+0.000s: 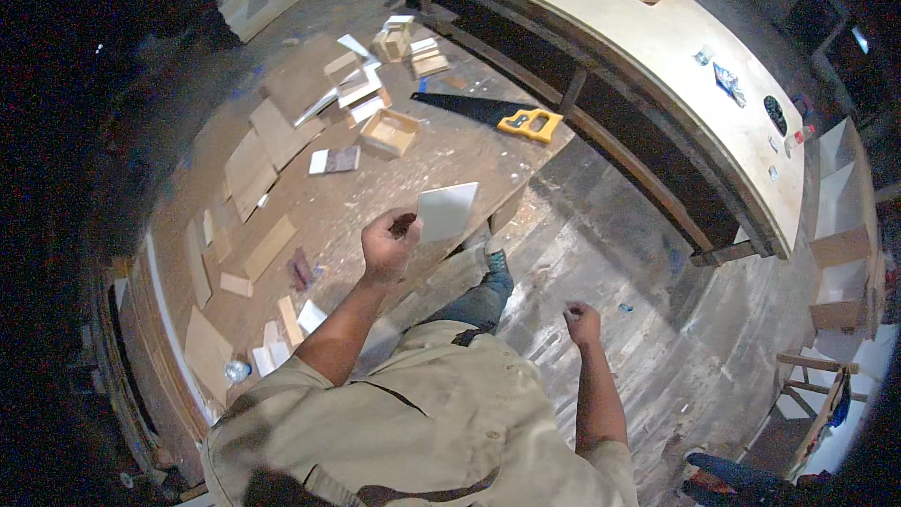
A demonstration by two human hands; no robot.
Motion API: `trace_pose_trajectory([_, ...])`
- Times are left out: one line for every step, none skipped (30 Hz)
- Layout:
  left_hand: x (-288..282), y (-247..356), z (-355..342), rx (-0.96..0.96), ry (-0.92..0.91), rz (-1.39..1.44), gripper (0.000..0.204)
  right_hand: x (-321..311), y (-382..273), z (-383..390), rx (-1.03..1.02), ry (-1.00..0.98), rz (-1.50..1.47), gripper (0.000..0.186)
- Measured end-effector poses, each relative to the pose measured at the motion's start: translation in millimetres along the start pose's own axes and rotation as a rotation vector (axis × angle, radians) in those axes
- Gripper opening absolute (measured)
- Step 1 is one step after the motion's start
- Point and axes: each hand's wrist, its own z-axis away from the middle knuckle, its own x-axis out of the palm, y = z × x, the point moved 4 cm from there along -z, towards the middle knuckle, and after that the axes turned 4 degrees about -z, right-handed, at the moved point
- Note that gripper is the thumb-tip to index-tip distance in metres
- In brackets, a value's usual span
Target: The person saws a piece of wood, sands several wooden components, and applies glue with a brush to assemble a small wooden box.
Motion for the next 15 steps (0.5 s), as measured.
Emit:
trace_pose_trajectory([14,-11,-10,-0.010,-0.006,0.015,0.017,-9,-30,-23,-0.047,-0.017,0.008,0.029])
trace_pose_trajectory([27,-20,-22,-0.066,-0.019,0.011,0.017,-19,-58,-49,-0.074,-0.030,0.045,0.030])
trace_pose_trajectory([42,-28,-38,-0.116,-0.034,0.008,0.017,-28,-84,-76,-0.104,-0.039,0.081,0.031])
trace_pose_trajectory([50,-35,-54,-0.122,-0.024,0.019,0.017,-31,-117,-98,-0.237,-0.038,0.129,0.033])
trace_pose_trajectory([59,-40,-72,-0.073,-0.025,-0.064,0.016,-37,-151,-119,-0.371,-0.038,0.180,0.035])
trace_pose_trajectory([67,-43,-84,-0.036,-0.026,-0.152,0.017,-40,-179,-138,-0.402,-0.058,0.299,0.040])
trace_pose_trajectory([82,-48,-91,-0.068,-0.020,-0.128,0.017,-50,-197,-156,-0.421,-0.084,0.435,0.045])
trace_pose_trajectory([94,-43,-107,0.000,-0.031,-0.142,0.015,-58,-214,-179,-0.514,-0.076,0.484,0.049])
trace_pose_trajectory([101,-40,-122,0.073,-0.039,-0.170,0.013,-57,-230,-204,-0.613,-0.070,0.519,0.054])
trace_pose_trajectory([103,-41,-135,0.057,-0.024,-0.173,0.013,-52,-253,-225,-0.668,-0.116,0.542,0.055])
trace_pose_trajectory([104,-31,-148,0.183,0.005,-0.257,0.012,-49,-277,-244,-0.724,-0.161,0.570,0.055])
trace_pose_trajectory([109,-23,-154,0.311,0.023,-0.337,0.012,-45,-289,-266,-0.722,-0.173,0.582,0.055])
trace_pose_trajectory([110,-22,-161,0.298,0.027,-0.337,0.012,-36,-299,-285,-0.795,-0.204,0.641,0.055])
trace_pose_trajectory([111,-18,-164,0.357,0.023,-0.390,0.012,-32,-305,-299,-0.869,-0.237,0.699,0.054])
trace_pose_trajectory([108,-16,-171,0.422,0.018,-0.457,0.013,-28,-309,-314,-0.877,-0.246,0.688,0.054])
